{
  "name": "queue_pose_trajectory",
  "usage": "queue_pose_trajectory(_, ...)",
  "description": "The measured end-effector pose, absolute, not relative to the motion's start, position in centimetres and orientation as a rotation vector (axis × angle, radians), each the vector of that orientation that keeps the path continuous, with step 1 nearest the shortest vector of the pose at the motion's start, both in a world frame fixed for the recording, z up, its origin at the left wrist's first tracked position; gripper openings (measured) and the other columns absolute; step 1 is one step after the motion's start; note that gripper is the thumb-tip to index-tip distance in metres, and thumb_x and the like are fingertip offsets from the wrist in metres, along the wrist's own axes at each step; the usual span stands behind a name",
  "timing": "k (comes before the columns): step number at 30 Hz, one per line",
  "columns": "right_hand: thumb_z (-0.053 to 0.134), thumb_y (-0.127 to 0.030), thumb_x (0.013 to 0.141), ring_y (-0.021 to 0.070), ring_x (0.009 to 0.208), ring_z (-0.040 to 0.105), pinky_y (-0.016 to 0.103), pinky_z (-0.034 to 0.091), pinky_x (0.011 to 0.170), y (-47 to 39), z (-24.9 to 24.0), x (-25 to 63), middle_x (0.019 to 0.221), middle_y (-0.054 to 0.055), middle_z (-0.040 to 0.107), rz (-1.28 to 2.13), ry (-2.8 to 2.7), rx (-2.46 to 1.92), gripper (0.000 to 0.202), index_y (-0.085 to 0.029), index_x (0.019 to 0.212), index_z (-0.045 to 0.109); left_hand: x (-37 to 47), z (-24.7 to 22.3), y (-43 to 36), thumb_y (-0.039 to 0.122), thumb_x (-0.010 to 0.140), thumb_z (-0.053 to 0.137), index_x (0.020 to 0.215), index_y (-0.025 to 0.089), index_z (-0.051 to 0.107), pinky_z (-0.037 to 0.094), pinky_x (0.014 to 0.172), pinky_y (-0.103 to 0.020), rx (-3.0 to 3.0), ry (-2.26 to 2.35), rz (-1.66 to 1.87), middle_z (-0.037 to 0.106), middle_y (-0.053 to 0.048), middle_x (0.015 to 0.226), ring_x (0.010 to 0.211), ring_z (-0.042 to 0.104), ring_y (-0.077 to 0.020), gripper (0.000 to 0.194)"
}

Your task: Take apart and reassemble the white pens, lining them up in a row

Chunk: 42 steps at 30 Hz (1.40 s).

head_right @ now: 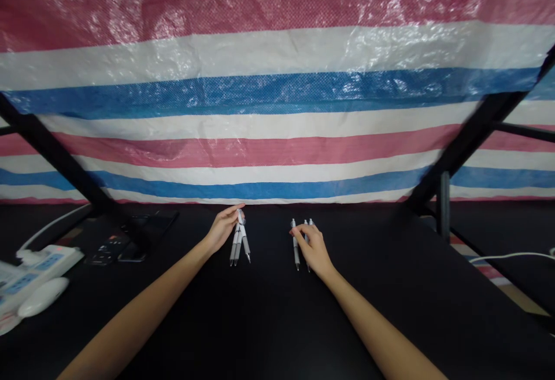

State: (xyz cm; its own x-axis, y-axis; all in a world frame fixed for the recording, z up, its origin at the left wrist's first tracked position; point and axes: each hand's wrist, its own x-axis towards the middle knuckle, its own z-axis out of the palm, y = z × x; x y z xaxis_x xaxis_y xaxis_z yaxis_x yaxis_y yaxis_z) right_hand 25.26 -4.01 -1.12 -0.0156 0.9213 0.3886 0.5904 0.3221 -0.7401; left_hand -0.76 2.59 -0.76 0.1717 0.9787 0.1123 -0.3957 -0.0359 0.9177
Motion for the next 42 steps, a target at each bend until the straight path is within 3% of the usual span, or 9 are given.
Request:
queue_pose_trajectory(9, 0.039, -0.055, 0.087, 0.0230, 0.082, 0.058, 0.037, 0.042, 0.081, -4.12, -0.98, 25.25, 0.079, 0.005, 0.067, 0.476, -1.683, -1.378, 0.044, -0.022, 0.073, 0.065, -0.80, -0.80, 2.37, 0.024, 0.074, 0.066, 0.113, 0.015, 0.064, 0.036, 0.067, -0.025, 1.077, 0.733, 1.267, 0.060, -0.002, 0.072, 0.068, 0.051, -0.0117, 0.040)
queue_pose_trajectory(34, 0.036, -0.058, 0.086, 0.0235, 0.082, 0.058, 0.039, 0.042, 0.082, -4.13, -0.84, 25.28, 0.078, 0.005, 0.067, 0.480, -1.674, -1.391, 0.048, -0.022, 0.072, 0.065, -0.65, -0.40, 2.37, 0.022, 0.069, 0.067, 0.095, 0.013, 0.070, 0.037, 0.067, -0.026, 1.074, 0.781, 1.303, 0.061, -0.003, 0.067, 0.066, 0.053, -0.0129, 0.027)
queue_pose_trajectory(42, 0.036, -0.059, 0.086, 0.0240, 0.082, 0.057, 0.040, 0.042, 0.082, -4.13, -0.95, 25.35, 0.078, 0.005, 0.066, 0.486, -1.667, -1.391, 0.049, -0.023, 0.072, 0.066, -0.63, -0.42, 2.27, 0.024, 0.071, 0.067, 0.112, 0.014, 0.063, 0.037, 0.065, -0.026, 1.089, 0.758, 1.308, 0.059, -0.001, 0.067, 0.065, 0.053, -0.0122, 0.043)
